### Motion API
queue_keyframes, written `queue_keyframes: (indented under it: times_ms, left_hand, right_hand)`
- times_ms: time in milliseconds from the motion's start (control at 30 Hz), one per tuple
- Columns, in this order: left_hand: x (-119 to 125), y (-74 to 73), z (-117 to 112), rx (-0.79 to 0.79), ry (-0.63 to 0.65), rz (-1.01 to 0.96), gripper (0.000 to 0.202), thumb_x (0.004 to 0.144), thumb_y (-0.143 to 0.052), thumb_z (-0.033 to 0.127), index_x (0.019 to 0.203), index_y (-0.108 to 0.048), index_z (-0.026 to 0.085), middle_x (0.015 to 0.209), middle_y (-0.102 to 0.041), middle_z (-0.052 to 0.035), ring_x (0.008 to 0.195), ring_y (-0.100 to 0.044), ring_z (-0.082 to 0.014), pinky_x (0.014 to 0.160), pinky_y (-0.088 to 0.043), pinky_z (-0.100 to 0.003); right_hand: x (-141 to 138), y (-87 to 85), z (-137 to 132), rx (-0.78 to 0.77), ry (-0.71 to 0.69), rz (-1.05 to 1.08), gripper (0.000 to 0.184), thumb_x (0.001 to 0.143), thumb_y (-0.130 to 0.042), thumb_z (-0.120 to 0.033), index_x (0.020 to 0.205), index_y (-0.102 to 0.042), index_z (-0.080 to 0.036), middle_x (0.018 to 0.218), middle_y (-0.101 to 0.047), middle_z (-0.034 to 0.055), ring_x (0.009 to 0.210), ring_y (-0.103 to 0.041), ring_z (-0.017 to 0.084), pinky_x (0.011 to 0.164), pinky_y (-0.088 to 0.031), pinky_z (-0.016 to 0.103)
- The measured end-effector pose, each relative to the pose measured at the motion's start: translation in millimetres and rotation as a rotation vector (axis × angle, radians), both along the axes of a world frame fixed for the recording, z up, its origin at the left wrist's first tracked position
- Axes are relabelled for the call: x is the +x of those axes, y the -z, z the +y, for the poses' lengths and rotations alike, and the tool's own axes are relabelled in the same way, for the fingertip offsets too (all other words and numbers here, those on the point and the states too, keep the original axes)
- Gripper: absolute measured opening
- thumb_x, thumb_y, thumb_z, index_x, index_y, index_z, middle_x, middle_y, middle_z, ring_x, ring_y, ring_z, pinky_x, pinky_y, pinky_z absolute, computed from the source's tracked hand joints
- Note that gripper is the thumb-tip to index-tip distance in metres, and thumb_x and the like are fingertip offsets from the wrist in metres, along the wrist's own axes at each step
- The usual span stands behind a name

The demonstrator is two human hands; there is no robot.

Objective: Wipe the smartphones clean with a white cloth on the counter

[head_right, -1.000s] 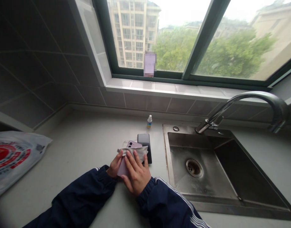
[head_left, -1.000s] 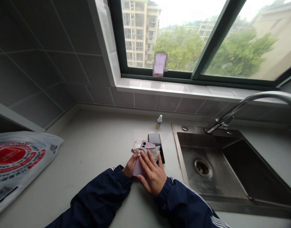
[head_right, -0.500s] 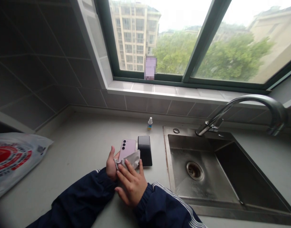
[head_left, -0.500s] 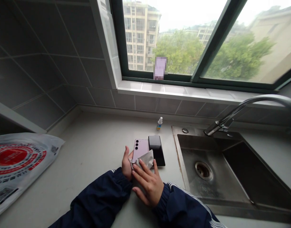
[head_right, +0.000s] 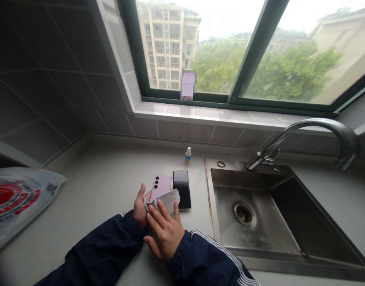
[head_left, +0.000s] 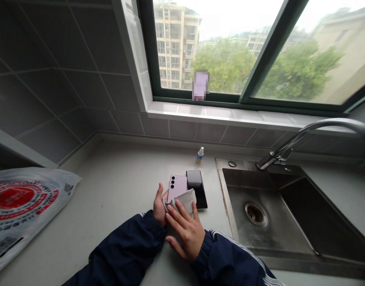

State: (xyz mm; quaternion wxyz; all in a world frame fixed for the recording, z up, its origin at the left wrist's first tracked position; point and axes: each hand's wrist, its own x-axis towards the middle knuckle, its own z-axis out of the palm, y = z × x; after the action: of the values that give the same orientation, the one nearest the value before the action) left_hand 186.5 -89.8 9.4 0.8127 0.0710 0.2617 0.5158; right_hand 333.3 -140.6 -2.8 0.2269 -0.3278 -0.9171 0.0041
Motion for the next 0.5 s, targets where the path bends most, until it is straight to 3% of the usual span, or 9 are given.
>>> queue_keyframes:
  times_ms: [100, 200, 367, 500]
  left_hand:
    - [-7, -3.2, 2, 0.029, 0.06, -0.02, 0.087, 0.087, -0.036, 0.071, 0.137, -0.049, 0.002, 0.12, -0.066, -0.0258, 0.107, -0.065, -0.0365, 0.096, -0.048, -0.047]
    - [-11, -4.5, 4, 0.052, 0.036, -0.051, 0.09, 0.085, -0.037, 0.072, 0.139, -0.046, 0.002, 0.128, -0.06, -0.0268, 0.111, -0.063, -0.0384, 0.097, -0.047, -0.049]
    - [-11, -4.0, 7, 0.082, -0.055, -0.058, 0.076, 0.09, -0.037, 0.058, 0.147, -0.036, 0.007, 0.137, -0.055, -0.023, 0.116, -0.06, -0.0374, 0.102, -0.042, -0.051]
    - [-9, -4.2, 7, 0.087, -0.047, -0.069, 0.07, 0.091, -0.035, 0.044, 0.148, -0.031, 0.006, 0.139, -0.053, -0.0225, 0.124, -0.054, -0.0387, 0.107, -0.036, -0.055]
  right_hand:
    - [1, -3.8, 0, 0.008, -0.024, 0.014, 0.054, 0.094, -0.051, -0.039, 0.144, -0.044, -0.02, 0.151, -0.041, 0.0037, 0.148, -0.02, 0.028, 0.117, 0.014, 0.057]
    - [3, -5.3, 3, 0.018, 0.008, 0.048, 0.048, 0.094, -0.05, -0.033, 0.14, -0.048, -0.021, 0.149, -0.045, 0.0044, 0.147, -0.023, 0.026, 0.118, 0.013, 0.057]
    - [2, 1.5, 5, 0.002, 0.118, 0.07, 0.052, 0.094, -0.048, -0.03, 0.144, -0.043, -0.016, 0.153, -0.038, 0.0077, 0.147, -0.02, 0.029, 0.118, 0.009, 0.058]
    - [1, 6.7, 2, -0.031, 0.101, 0.015, 0.06, 0.092, -0.049, -0.033, 0.148, -0.036, -0.015, 0.157, -0.027, 0.0083, 0.149, -0.013, 0.031, 0.118, 0.008, 0.058]
